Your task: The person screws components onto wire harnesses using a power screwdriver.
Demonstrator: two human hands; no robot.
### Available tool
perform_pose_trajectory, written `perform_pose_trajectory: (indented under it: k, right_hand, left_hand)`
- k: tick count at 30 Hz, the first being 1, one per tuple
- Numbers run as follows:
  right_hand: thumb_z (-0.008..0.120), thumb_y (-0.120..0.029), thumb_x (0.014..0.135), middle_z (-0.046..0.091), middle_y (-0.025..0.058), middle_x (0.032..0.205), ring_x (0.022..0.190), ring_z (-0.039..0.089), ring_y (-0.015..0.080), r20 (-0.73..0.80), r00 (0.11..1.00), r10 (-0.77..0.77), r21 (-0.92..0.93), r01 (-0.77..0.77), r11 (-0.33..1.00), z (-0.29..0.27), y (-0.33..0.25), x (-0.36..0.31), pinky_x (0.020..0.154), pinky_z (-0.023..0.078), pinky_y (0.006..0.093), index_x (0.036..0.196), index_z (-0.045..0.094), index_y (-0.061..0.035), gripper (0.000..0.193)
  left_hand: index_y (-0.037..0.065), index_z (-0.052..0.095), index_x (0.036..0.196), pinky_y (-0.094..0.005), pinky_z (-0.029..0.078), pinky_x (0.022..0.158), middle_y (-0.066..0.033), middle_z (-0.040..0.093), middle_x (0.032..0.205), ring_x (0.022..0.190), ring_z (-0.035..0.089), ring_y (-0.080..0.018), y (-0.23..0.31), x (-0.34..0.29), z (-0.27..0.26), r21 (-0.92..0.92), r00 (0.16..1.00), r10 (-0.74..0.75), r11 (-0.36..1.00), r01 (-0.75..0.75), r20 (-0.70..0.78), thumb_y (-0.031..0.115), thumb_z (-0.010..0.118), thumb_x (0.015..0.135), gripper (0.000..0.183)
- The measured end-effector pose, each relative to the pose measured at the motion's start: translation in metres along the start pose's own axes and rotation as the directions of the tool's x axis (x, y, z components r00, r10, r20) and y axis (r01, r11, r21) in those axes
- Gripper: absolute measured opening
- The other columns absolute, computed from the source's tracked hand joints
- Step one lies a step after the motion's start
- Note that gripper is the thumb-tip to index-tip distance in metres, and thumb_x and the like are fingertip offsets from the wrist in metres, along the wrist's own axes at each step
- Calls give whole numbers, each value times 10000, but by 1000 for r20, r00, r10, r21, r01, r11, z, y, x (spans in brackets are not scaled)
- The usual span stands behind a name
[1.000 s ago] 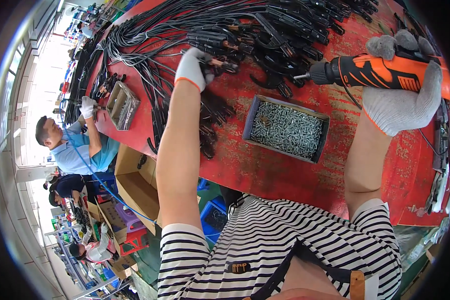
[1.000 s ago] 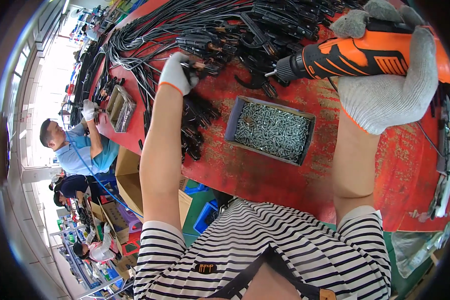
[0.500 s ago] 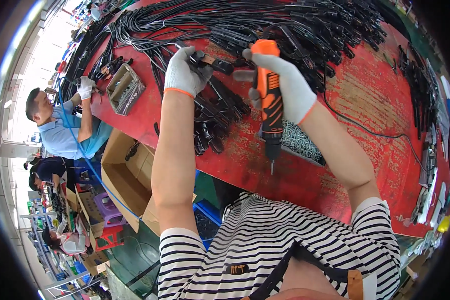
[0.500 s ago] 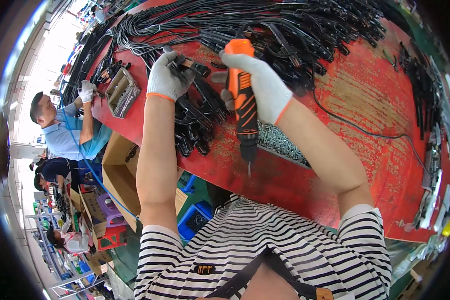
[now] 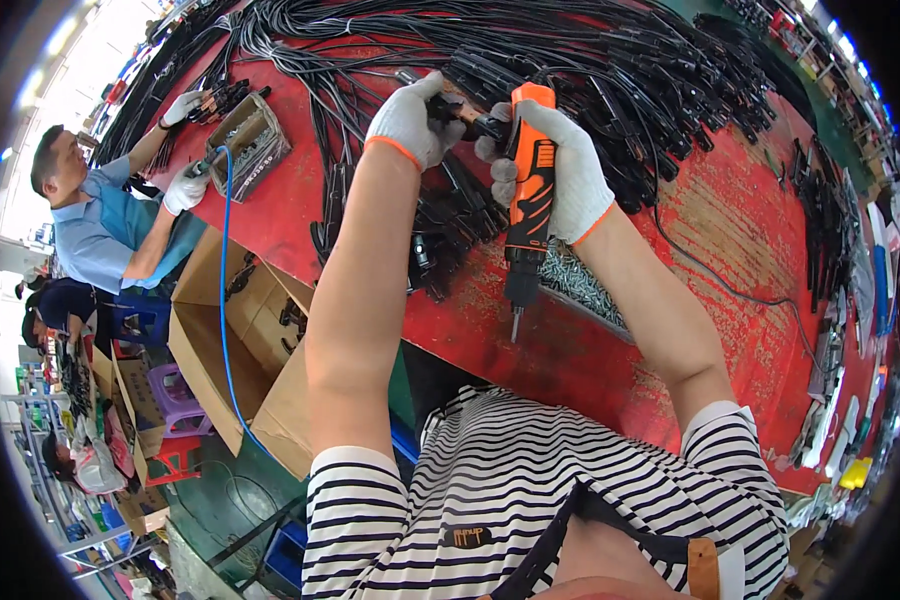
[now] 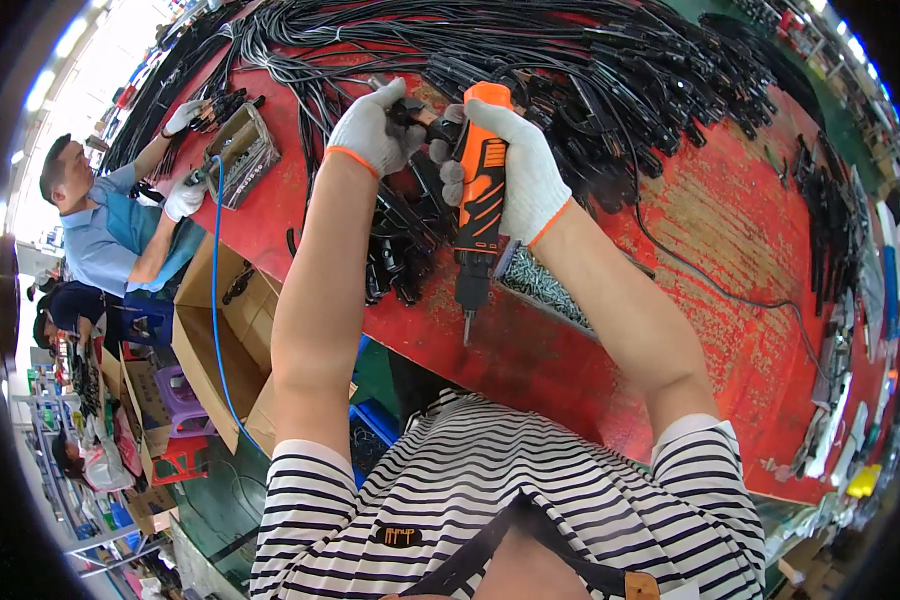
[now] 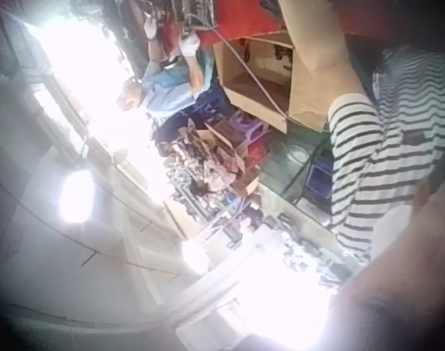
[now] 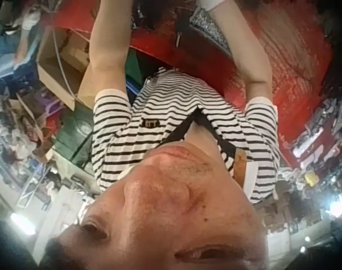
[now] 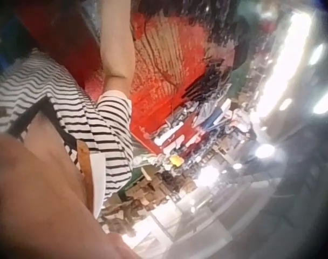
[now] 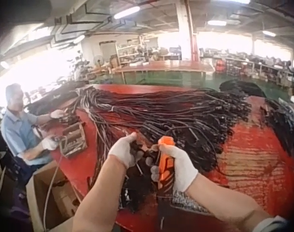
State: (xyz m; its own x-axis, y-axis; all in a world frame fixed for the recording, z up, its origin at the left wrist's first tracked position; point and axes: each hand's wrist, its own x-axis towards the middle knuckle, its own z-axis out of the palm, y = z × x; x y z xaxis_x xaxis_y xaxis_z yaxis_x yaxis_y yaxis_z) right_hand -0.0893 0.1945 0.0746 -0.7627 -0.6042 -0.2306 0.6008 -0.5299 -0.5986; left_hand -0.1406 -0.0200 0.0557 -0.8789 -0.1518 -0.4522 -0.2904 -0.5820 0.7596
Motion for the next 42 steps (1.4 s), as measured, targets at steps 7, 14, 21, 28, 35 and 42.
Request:
perform_pose_trajectory:
  k: [7,14,21,28,35,42]
  right_hand:
    - [617,-397,993,683,164,957,639,619,177,19,1000,-7,30,6,1000,-3,-1,-1,563,519,345,1152,595,-126,315]
    - [614,-389,982,679,140,963,648,623,179,-5,1000,3,-40,-3,999,-3,-5,-4,578,513,355,1187,601,-132,329]
    - [603,-407,984,683,142,980,652,626,184,2,1000,-16,-54,16,998,-10,-9,2,582,513,368,1206,599,-134,353]
    - [585,-420,996,691,153,989,646,636,188,5,1000,-24,-39,24,999,-10,-7,2,576,518,367,1197,600,-131,352]
    - [585,-431,999,695,157,972,633,627,187,55,998,-29,3,29,1000,-12,-6,2,573,513,357,1184,604,-136,348]
    - [621,-410,981,694,150,974,641,646,203,33,999,-4,-42,5,999,-10,-4,-1,580,522,356,1204,611,-132,356]
  left_hand:
    - [110,619,1005,-333,515,560,-47,656,883,767,634,-226,-1,30,-18,-233,990,-7,972,-26,-141,352,652,1032,246]
    - [80,616,985,-314,530,556,-66,643,872,724,616,-234,-1,22,-16,-346,998,-3,938,-16,-55,255,669,1017,185]
    - [28,646,915,-343,594,619,-94,679,855,748,647,-261,-5,12,-17,-316,998,-35,947,52,58,185,643,998,177]
    - [103,654,862,-350,496,587,-54,661,797,698,596,-222,-17,-8,-7,-205,991,-51,976,75,120,230,708,912,147]
    - [150,625,898,-312,413,571,19,525,776,681,515,-187,-35,-41,10,-200,998,-50,978,54,25,282,710,921,159]
    - [148,603,1117,-371,525,733,-80,586,915,788,584,-216,-42,-69,17,-272,985,-83,954,123,152,311,661,985,218]
